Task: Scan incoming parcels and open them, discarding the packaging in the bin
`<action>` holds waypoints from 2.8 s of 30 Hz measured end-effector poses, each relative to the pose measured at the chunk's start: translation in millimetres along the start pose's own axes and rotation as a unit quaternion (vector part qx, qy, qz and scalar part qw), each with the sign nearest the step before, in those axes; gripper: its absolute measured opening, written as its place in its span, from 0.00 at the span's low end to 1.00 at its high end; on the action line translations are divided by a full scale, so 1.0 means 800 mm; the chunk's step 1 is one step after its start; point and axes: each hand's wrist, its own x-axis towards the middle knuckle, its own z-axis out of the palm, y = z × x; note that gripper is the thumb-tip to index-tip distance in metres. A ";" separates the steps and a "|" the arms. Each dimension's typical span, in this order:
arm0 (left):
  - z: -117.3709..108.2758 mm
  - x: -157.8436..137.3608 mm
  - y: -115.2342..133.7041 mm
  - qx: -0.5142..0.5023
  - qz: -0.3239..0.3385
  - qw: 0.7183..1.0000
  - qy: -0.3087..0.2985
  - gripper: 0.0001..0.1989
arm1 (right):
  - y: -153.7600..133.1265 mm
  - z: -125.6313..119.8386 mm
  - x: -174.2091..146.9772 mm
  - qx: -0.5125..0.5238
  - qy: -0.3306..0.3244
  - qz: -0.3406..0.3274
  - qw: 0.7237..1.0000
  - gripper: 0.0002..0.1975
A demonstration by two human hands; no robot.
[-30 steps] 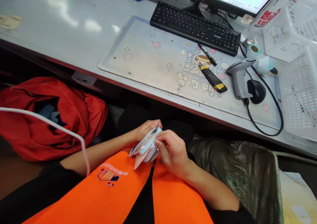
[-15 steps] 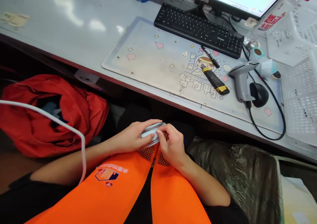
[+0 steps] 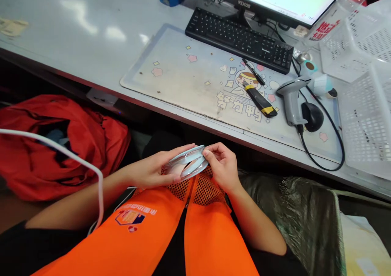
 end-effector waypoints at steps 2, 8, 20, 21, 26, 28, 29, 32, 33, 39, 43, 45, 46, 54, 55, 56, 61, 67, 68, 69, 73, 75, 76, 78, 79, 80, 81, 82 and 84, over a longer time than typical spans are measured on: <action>0.006 -0.001 -0.004 0.048 0.016 0.998 0.046 0.37 | -0.003 0.004 -0.005 -0.009 0.002 -0.015 1.000 0.10; 0.056 0.015 -0.024 0.151 0.002 0.969 0.197 0.18 | -0.006 0.033 -0.029 -0.188 0.012 -0.204 0.961 0.04; -0.004 0.026 0.009 -0.132 0.115 0.983 0.047 0.39 | -0.037 -0.001 -0.002 0.070 -0.054 -0.110 0.990 0.05; -0.004 0.033 0.005 -0.151 0.120 0.979 0.061 0.41 | -0.037 0.001 0.000 0.085 -0.075 -0.106 0.988 0.06; 0.036 0.063 -0.013 -0.183 0.054 0.977 0.092 0.48 | -0.038 0.011 0.002 0.063 -0.089 -0.133 0.985 0.06; 0.050 0.067 -0.020 -0.150 0.033 0.978 0.143 0.45 | -0.040 0.009 -0.004 0.005 -0.047 -0.163 0.985 0.04; 0.053 0.069 -0.023 -0.133 0.031 0.977 0.161 0.44 | -0.041 0.008 -0.008 -0.025 -0.028 -0.182 0.983 0.04; 0.052 0.076 -0.035 -0.114 0.036 0.976 0.183 0.43 | -0.040 0.009 -0.018 -0.095 0.007 -0.251 0.963 0.07; 0.050 0.079 -0.038 -0.116 0.034 0.974 0.190 0.43 | -0.040 0.010 -0.020 -0.116 0.015 -0.282 0.952 0.09; 0.035 0.088 -0.040 -0.106 0.036 0.969 0.219 0.41 | -0.043 0.015 -0.008 -0.209 0.025 -0.403 0.891 0.13; 0.025 0.078 -0.025 -0.040 0.190 0.952 0.239 0.25 | -0.048 0.009 0.005 -0.136 0.018 -0.272 0.953 0.05; 0.028 0.070 -0.023 -0.032 0.246 0.941 0.230 0.20 | -0.044 0.011 0.005 -0.094 0.000 -0.203 0.975 0.04; 0.033 0.065 -0.025 -0.029 0.246 0.941 0.230 0.20 | -0.039 0.013 0.003 -0.081 -0.010 -0.177 0.981 0.04; 0.077 0.043 -0.064 0.000 0.106 0.953 0.285 0.30 | 0.013 0.032 -0.022 -0.116 0.006 -0.197 0.974 0.05; 0.079 0.044 -0.067 -0.002 0.103 0.953 0.287 0.30 | 0.015 0.030 -0.024 -0.128 -0.002 -0.217 0.968 0.05; 0.080 0.045 -0.069 -0.005 0.097 0.952 0.289 0.31 | 0.016 0.027 -0.025 -0.136 -0.015 -0.234 0.963 0.05; 0.077 0.056 -0.072 -0.024 0.071 0.954 0.291 0.32 | 0.015 0.011 -0.028 -0.143 -0.055 -0.265 0.952 0.06; 0.071 0.062 -0.058 -0.149 0.047 0.938 0.310 0.36 | -0.012 0.006 -0.006 -0.086 0.086 -0.244 0.962 0.05; 0.068 0.062 -0.055 -0.176 0.047 0.935 0.304 0.39 | -0.021 0.007 0.000 -0.069 0.121 -0.254 0.957 0.05; 0.062 0.063 -0.051 -0.195 0.049 0.934 0.296 0.40 | -0.030 0.007 0.008 -0.052 0.152 -0.268 0.950 0.06; 0.014 0.077 -0.025 -0.224 0.036 0.935 0.274 0.41 | -0.068 0.005 0.052 -0.025 0.204 -0.321 0.924 0.11; -0.022 0.089 -0.004 -0.230 0.020 0.929 0.290 0.43 | -0.083 0.003 0.079 -0.029 0.185 -0.338 0.922 0.13; -0.041 0.096 0.008 -0.226 0.017 0.926 0.302 0.44 | -0.089 0.002 0.093 -0.034 0.168 -0.343 0.924 0.13; -0.078 0.109 0.030 -0.206 0.018 0.920 0.334 0.46 | -0.097 -0.002 0.125 -0.057 0.124 -0.347 0.928 0.13; -0.097 0.115 0.040 -0.195 0.018 0.916 0.351 0.47 | -0.100 -0.006 0.143 -0.076 0.100 -0.350 0.928 0.13; -0.115 0.120 0.047 -0.186 0.014 0.911 0.368 0.47 | -0.103 -0.015 0.162 -0.104 0.076 -0.357 0.925 0.13; -0.133 0.124 0.052 -0.180 0.008 0.904 0.387 0.47 | -0.107 -0.028 0.182 -0.139 0.059 -0.365 0.919 0.13; -0.151 0.128 0.053 -0.176 -0.002 0.898 0.404 0.46 | -0.113 -0.048 0.201 -0.180 0.055 -0.370 0.910 0.12; -0.190 0.132 0.047 -0.166 -0.028 0.885 0.434 0.43 | -0.128 -0.109 0.236 -0.273 0.103 -0.349 0.890 0.11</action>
